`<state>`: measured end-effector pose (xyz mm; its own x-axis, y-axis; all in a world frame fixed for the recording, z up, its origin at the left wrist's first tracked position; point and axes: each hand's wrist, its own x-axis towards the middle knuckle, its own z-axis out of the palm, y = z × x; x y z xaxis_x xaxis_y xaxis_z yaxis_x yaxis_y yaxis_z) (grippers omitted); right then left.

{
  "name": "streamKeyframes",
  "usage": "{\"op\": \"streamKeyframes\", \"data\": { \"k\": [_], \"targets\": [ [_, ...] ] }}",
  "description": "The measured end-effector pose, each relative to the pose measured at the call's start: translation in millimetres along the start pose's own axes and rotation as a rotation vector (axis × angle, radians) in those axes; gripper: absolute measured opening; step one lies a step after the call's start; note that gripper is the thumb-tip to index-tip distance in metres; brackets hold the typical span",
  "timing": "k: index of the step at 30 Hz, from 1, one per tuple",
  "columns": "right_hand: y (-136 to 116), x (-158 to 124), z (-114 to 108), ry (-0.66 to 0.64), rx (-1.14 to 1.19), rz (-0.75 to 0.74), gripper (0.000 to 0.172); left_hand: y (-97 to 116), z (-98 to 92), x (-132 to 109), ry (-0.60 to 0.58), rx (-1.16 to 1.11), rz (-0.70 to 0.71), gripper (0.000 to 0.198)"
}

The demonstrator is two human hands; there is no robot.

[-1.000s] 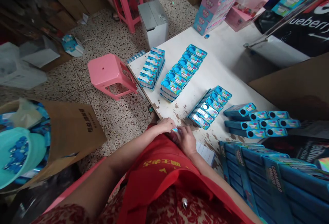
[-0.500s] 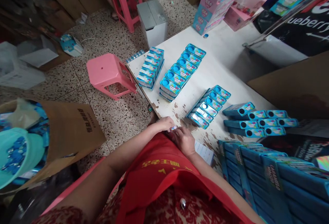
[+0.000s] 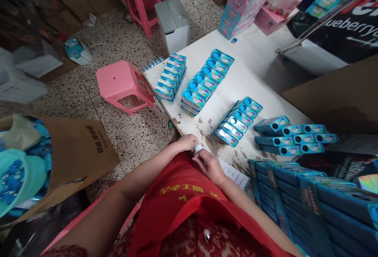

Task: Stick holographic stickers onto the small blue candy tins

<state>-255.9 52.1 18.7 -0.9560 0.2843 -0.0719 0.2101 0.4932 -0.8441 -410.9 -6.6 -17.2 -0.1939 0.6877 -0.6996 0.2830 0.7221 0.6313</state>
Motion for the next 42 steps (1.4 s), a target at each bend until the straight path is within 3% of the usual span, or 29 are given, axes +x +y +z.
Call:
{"op": "streamKeyframes", "data": {
  "k": [2, 4, 6, 8, 10, 13, 18, 22, 25, 32, 37, 39, 42],
  "targets": [
    [-9.5, -1.7, -9.7, 0.182, 0.195, 0.168, 0.025, 1.7, -0.9, -5.5, 0.093, -0.034, 0.063, 0.024],
    [-15.2, -1.9, -18.9, 0.360, 0.350, 0.309, 0.026, 6.6, -1.8, -16.1, 0.186, -0.224, 0.218, 0.034],
    [-16.9, -1.5, -26.9, 0.476, 0.468, 0.378, 0.028, 14.1, -1.7, -28.9, 0.112, -0.491, 0.371, 0.040],
    [-15.8, -0.9, -33.0, 0.563, 0.536, 0.417, 0.028, 22.8, -0.9, -38.9, -0.048, -0.640, 0.390, 0.039],
    [-12.7, 0.5, -37.2, 0.653, 0.552, 0.447, 0.029, 32.2, -0.8, -41.5, -0.085, -0.638, 0.329, 0.031],
    [-5.7, 6.8, -42.7, 0.816, 0.450, 0.479, 0.031, 49.3, -7.1, -29.3, -0.021, -0.538, 0.293, 0.024],
    [12.8, 30.5, -60.8, 1.079, 0.156, 0.564, 0.035, 91.1, -36.7, 13.3, 0.088, -0.245, 0.398, 0.017],
    [31.6, 51.9, -77.6, 1.130, 0.137, 0.660, 0.027, 123.8, -59.6, 40.5, 0.160, 0.087, 0.491, 0.019],
    [44.6, 62.9, -83.9, 1.149, 0.090, 0.682, 0.018, 136.0, -65.1, 55.3, 0.151, 0.209, 0.497, 0.019],
    [59.2, 68.8, -85.4, 1.168, 0.042, 0.625, 0.013, 124.9, -51.6, 82.7, 0.120, 0.106, 0.483, 0.021],
    [61.6, 63.1, -83.2, 1.226, 0.239, 0.732, 0.041, 115.1, -39.8, 76.8, 0.274, 0.118, 0.252, 0.039],
    [63.9, 63.0, -80.6, 1.221, 0.326, 0.716, 0.055, 114.0, -28.9, 68.8, 0.283, -0.031, 0.321, 0.049],
    [69.2, 65.4, -78.6, 1.107, 0.545, 0.622, 0.060, 111.0, -14.7, 57.2, 0.133, -0.179, 0.523, 0.068]
  ]
}}
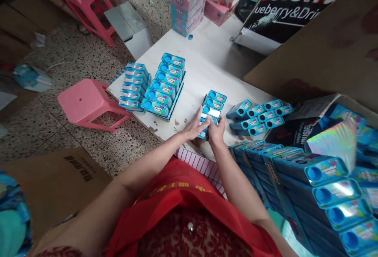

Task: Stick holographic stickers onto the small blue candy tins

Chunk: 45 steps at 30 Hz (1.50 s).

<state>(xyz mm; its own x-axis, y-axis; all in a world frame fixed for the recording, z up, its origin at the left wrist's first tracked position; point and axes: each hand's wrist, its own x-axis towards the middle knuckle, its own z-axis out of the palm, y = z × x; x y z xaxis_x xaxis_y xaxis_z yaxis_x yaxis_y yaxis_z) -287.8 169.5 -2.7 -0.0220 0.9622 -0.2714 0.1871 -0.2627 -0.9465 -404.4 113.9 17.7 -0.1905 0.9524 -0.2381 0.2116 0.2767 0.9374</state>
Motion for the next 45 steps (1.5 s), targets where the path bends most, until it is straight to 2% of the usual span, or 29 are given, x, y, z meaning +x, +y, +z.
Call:
{"op": "streamKeyframes", "data": {
  "k": [2, 3, 6, 8, 15, 19, 22, 24, 26, 28, 30, 33, 35, 37, 40, 43, 45],
  "targets": [
    [1.4, 3.6, -1.0, -0.101, 0.133, 0.066, 0.058, -1.2, -0.3, -6.2, -0.106, -0.034, -0.004, 0.075],
    [1.6, 5.2, -2.6, -0.129, 0.190, 0.096, 0.059, -2.4, -2.8, -7.8, -0.120, -0.043, -0.051, 0.077],
    [2.0, 5.5, -8.4, -0.183, 0.306, 0.140, 0.061, -6.8, -9.1, -6.5, -0.018, -0.128, -0.215, 0.077],
    [2.6, 1.6, -9.3, -0.226, 0.340, 0.155, 0.057, -10.2, -5.7, -1.1, 0.072, -0.221, -0.253, 0.074],
    [-1.5, -6.9, 0.3, -0.184, 0.297, 0.210, 0.051, -14.7, 22.9, 15.6, 0.072, -0.544, -0.125, 0.051],
    [-2.5, -10.8, -4.9, -0.254, 0.295, 0.260, 0.051, -4.1, 23.6, 3.4, -0.053, -0.764, -0.258, 0.063],
    [1.6, -24.4, -15.8, -0.323, 0.239, 0.289, 0.055, -4.5, 16.9, -20.5, -0.162, -0.806, -0.305, 0.072],
    [4.3, -36.9, -29.5, -0.349, 0.165, 0.284, 0.059, -12.8, 6.7, -43.3, -0.149, -0.723, -0.313, 0.072],
    [5.2, -50.0, -50.0, -0.337, -0.006, 0.202, 0.062, -25.4, -6.0, -69.1, -0.052, -0.540, -0.356, 0.068],
    [4.9, -62.1, -75.9, -0.331, -0.250, 0.039, 0.062, -38.8, -15.1, -93.8, 0.028, -0.238, -0.436, 0.062],
    [5.0, -72.7, -103.1, -0.386, -0.524, -0.121, 0.059, -50.0, -16.2, -113.6, -0.002, 0.088, -0.480, 0.052],
    [7.7, -85.7, -135.7, -0.552, -0.946, -0.176, 0.033, -60.6, -7.3, -129.7, -0.096, 0.351, -0.456, 0.034],
    [10.0, -93.8, -147.9, -0.658, -1.096, -0.163, 0.014, -62.5, -3.0, -133.5, -0.073, 0.311, -0.399, 0.029],
    [10.6, -102.4, -152.4, -0.698, -1.112, -0.240, 0.014, -59.0, -3.9, -134.7, -0.081, 0.149, -0.338, 0.028],
    [6.5, -117.7, -148.6, -0.688, -1.101, -0.414, 0.015, -41.9, -8.7, -137.1, -0.217, 0.028, -0.304, 0.027],
    [-1.6, -132.7, -136.5, -0.734, -1.045, -0.487, 0.017, -18.5, -7.3, -145.6, -0.381, 0.290, -0.216, 0.021],
    [-7.0, -137.6, -126.2, -0.731, -0.895, -0.518, 0.016, -7.8, -5.9, -156.2, -0.373, 0.489, -0.112, 0.015]
  ]
}}
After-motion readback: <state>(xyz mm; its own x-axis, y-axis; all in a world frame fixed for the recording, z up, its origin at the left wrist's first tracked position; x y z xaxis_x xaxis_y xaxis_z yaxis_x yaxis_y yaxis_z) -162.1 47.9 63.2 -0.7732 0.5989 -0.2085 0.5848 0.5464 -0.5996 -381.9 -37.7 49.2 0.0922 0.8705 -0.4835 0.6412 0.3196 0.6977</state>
